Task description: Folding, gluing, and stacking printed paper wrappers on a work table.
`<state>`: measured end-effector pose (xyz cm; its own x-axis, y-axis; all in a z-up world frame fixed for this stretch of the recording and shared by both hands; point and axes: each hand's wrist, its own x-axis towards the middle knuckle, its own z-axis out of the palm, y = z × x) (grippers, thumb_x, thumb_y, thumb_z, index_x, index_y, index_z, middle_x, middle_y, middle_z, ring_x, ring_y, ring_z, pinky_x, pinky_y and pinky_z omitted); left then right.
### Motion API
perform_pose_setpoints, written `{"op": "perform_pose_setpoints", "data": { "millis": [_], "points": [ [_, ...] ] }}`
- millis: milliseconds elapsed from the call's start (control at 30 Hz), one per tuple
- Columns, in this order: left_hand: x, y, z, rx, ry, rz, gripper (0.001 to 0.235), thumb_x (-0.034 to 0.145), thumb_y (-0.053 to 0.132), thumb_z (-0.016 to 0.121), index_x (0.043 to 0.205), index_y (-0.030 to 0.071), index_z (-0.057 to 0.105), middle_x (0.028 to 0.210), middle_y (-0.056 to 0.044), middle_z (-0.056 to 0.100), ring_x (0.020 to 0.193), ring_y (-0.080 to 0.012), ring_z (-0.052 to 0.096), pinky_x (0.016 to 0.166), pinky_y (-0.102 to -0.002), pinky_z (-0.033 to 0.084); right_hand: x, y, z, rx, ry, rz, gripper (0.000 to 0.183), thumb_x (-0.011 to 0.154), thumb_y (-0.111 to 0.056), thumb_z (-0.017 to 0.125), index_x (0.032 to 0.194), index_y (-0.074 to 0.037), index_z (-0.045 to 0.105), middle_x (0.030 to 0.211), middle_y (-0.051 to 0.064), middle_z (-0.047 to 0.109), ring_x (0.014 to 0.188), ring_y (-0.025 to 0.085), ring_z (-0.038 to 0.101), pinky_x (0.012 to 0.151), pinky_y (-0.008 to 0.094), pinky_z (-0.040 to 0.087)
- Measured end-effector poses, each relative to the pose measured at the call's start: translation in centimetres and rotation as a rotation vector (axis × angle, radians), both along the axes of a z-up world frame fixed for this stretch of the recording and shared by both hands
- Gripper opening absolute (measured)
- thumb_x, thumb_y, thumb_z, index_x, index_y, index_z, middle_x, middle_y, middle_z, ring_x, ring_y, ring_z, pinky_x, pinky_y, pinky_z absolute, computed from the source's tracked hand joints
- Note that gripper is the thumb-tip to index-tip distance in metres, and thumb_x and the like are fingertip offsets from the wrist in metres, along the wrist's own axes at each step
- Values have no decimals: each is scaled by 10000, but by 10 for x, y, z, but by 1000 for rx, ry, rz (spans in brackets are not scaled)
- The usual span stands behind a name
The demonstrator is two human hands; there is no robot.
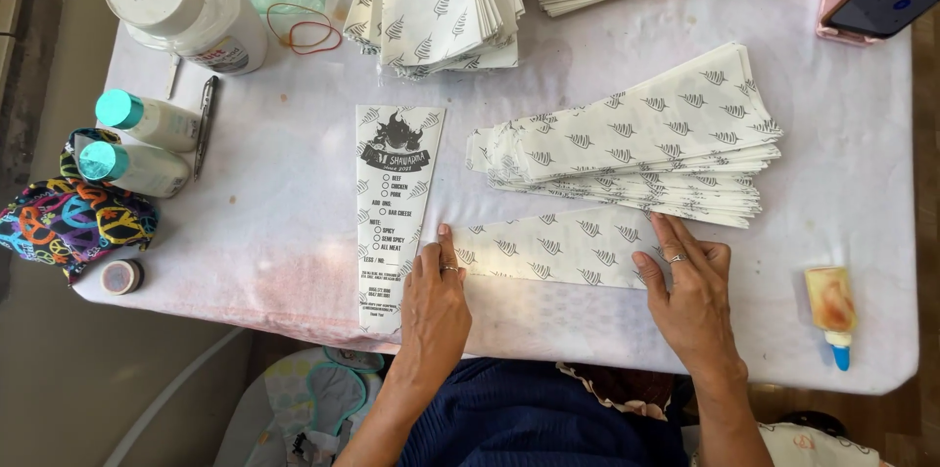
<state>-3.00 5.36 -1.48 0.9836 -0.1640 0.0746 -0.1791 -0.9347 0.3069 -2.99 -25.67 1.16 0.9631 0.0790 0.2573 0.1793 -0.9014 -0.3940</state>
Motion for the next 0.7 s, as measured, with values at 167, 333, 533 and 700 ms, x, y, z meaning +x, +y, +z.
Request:
{"op": "perform_pose_setpoints", "data": {
  "millis": [167, 333, 533, 700],
  "points": [
    [-2, -2, 13, 125, 38, 39, 781, 789, -154, 510, 1530, -188, 266, 1231, -241, 488, 996, -345, 573, 883, -380, 522, -10, -23, -6, -55, -115, -148, 480, 1031, -199, 667, 1387, 119, 620, 1389, 291, 645, 1203, 430, 586, 988, 482, 461],
    [0, -30, 29, -163, -234, -238, 588, 765, -252, 520, 1334, -107, 496, 1311, -282, 551, 1223, -427, 555, 961, -512, 525, -30, 21, 11, 123, -174, 3, 336, 962, -56, 700, 1290, 14, 689, 1295, 217, 623, 1184, 351, 598, 928, 394, 605],
    [4, -4, 12, -209, -340, -355, 154, 886, -127, 680, 1034, -95, 709, 1239, -255, 677, 1228, -457, 619, 993, -517, 545, -30, 15, 2, 214, -196, 117, 232, 837, 50, 801, 1062, 10, 761, 1163, 165, 744, 1217, 349, 676, 1075, 427, 566],
    [4, 13, 5, -296, -396, -361, 170, 907, -145, 677, 1072, -119, 706, 1201, -262, 696, 1219, -448, 636, 1012, -500, 576, -26, 13, 1, 221, -210, 137, 186, 847, 42, 811, 1026, 4, 772, 1115, 148, 761, 1188, 332, 695, 1048, 402, 582]
  ]
}}
